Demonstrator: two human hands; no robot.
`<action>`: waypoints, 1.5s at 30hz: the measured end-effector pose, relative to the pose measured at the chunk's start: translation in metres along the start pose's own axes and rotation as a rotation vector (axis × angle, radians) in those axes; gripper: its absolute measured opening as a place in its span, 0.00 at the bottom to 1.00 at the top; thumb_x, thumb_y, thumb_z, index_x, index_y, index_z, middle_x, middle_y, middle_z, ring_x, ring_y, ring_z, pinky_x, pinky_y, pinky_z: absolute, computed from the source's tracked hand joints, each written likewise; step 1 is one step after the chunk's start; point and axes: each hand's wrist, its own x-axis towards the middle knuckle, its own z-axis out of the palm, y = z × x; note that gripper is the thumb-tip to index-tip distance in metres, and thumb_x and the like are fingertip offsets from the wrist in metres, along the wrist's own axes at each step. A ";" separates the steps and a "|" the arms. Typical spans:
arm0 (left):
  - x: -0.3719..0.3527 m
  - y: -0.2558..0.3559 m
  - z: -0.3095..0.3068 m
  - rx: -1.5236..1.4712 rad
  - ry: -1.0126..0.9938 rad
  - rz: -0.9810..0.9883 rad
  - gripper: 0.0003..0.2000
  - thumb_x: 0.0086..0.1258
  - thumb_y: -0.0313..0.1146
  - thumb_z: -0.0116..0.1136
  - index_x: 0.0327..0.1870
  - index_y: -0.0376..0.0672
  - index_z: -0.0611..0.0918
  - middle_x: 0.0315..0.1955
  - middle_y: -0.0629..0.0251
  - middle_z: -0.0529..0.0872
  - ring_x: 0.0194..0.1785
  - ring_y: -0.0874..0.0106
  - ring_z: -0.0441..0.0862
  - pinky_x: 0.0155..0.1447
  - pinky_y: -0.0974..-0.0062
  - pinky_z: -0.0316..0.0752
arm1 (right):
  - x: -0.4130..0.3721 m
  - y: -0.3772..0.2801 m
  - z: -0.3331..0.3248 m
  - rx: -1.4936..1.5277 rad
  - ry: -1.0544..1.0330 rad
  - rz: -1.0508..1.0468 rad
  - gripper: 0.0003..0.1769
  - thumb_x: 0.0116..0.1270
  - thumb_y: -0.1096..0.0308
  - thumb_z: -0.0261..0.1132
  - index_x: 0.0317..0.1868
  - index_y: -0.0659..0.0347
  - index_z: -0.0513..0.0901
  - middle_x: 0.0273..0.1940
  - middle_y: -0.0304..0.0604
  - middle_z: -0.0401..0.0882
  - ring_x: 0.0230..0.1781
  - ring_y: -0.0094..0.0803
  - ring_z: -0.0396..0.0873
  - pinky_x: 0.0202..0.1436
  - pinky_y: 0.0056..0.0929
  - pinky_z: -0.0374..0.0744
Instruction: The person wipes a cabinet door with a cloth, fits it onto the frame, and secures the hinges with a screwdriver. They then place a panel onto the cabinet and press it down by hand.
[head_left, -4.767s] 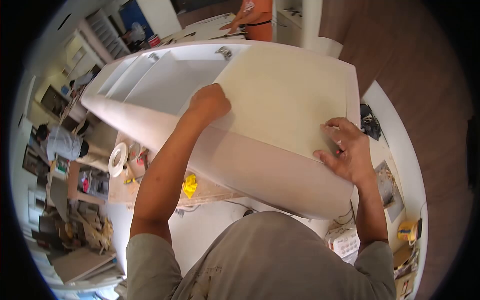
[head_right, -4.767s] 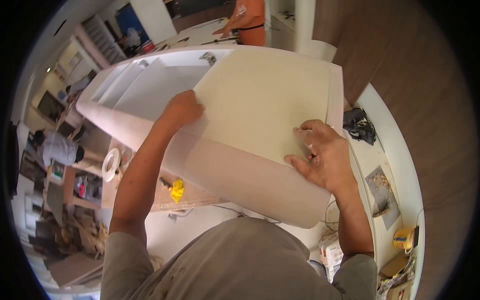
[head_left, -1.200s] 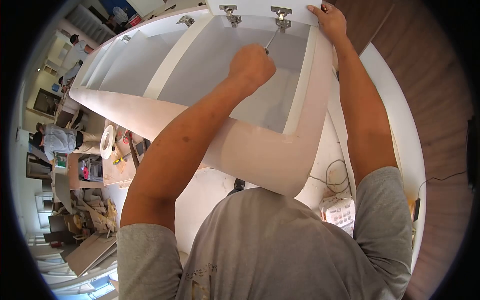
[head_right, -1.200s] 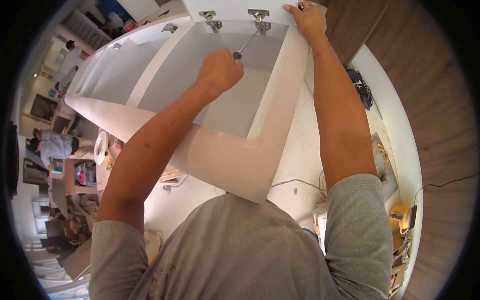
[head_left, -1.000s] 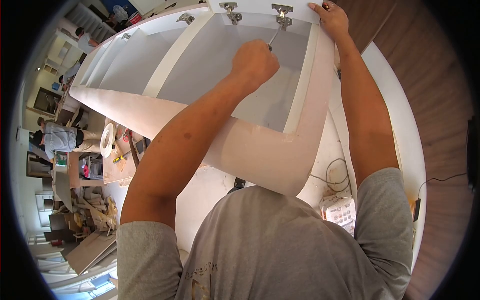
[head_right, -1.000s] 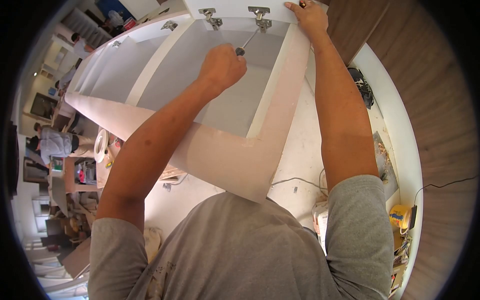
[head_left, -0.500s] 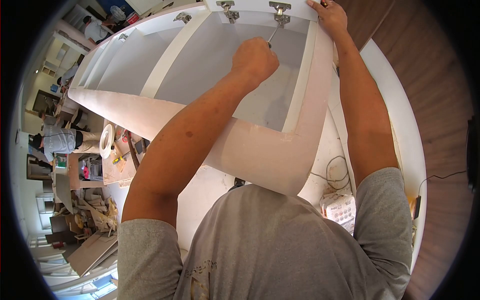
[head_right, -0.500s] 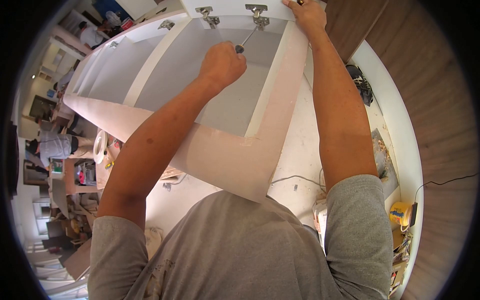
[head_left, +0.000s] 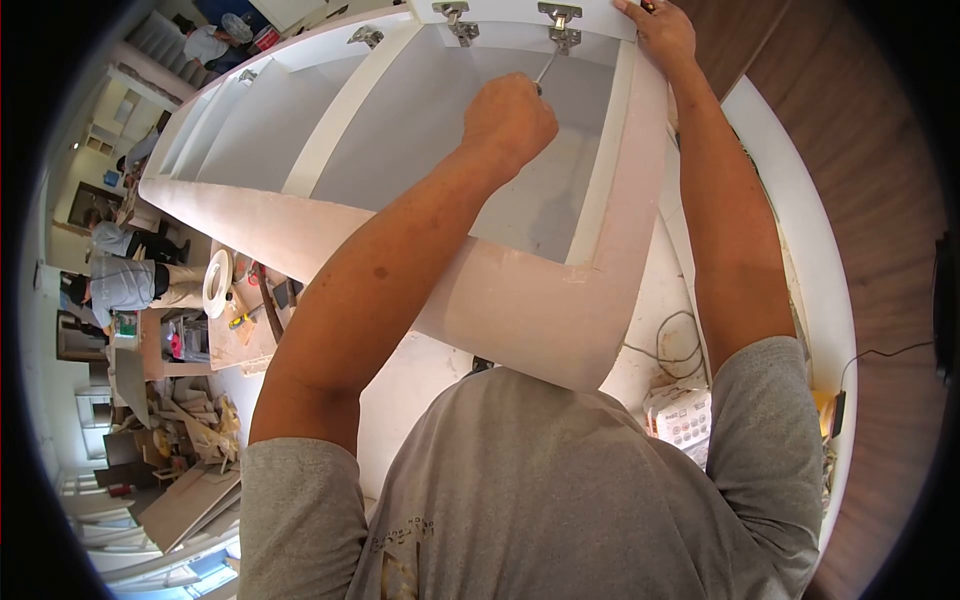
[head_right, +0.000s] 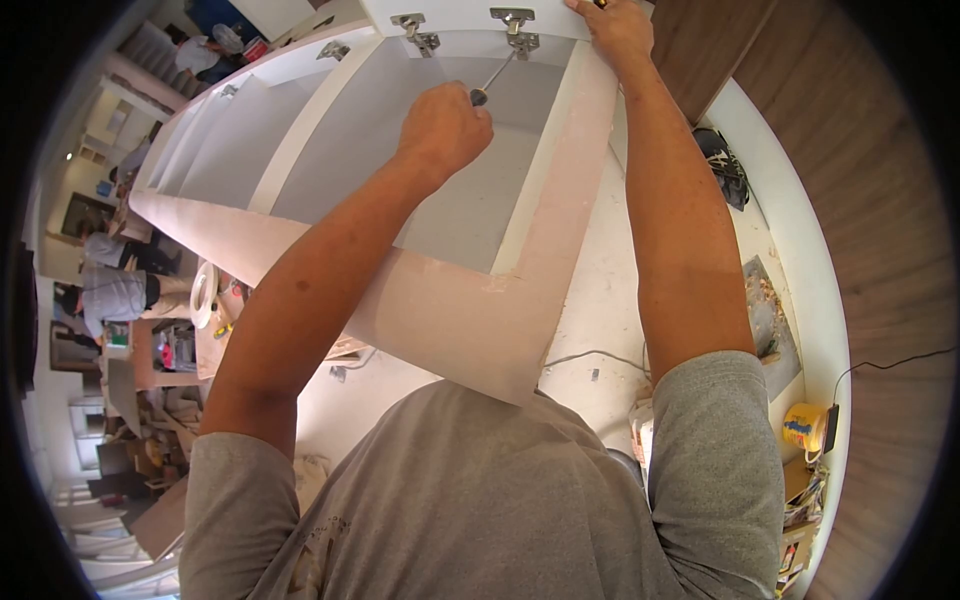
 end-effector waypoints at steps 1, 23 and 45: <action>0.000 0.002 -0.002 0.010 -0.010 -0.015 0.11 0.66 0.31 0.55 0.40 0.33 0.85 0.38 0.47 0.88 0.44 0.51 0.86 0.48 0.59 0.81 | -0.004 -0.005 -0.005 0.019 -0.022 0.018 0.31 0.70 0.47 0.65 0.60 0.67 0.80 0.63 0.56 0.78 0.64 0.48 0.75 0.68 0.42 0.71; -0.003 0.002 -0.003 0.033 -0.002 -0.022 0.11 0.66 0.32 0.55 0.40 0.32 0.83 0.37 0.46 0.87 0.45 0.50 0.85 0.50 0.57 0.80 | 0.017 0.015 0.010 -0.121 0.024 -0.113 0.31 0.68 0.43 0.65 0.50 0.67 0.83 0.54 0.57 0.82 0.58 0.50 0.79 0.63 0.43 0.75; 0.016 -0.012 -0.003 -1.282 -0.342 -0.603 0.09 0.70 0.36 0.60 0.31 0.42 0.79 0.29 0.66 0.81 0.26 0.74 0.77 0.26 0.77 0.65 | 0.016 0.012 0.011 -0.145 0.058 -0.128 0.29 0.68 0.46 0.66 0.49 0.68 0.84 0.54 0.57 0.83 0.57 0.51 0.80 0.61 0.43 0.77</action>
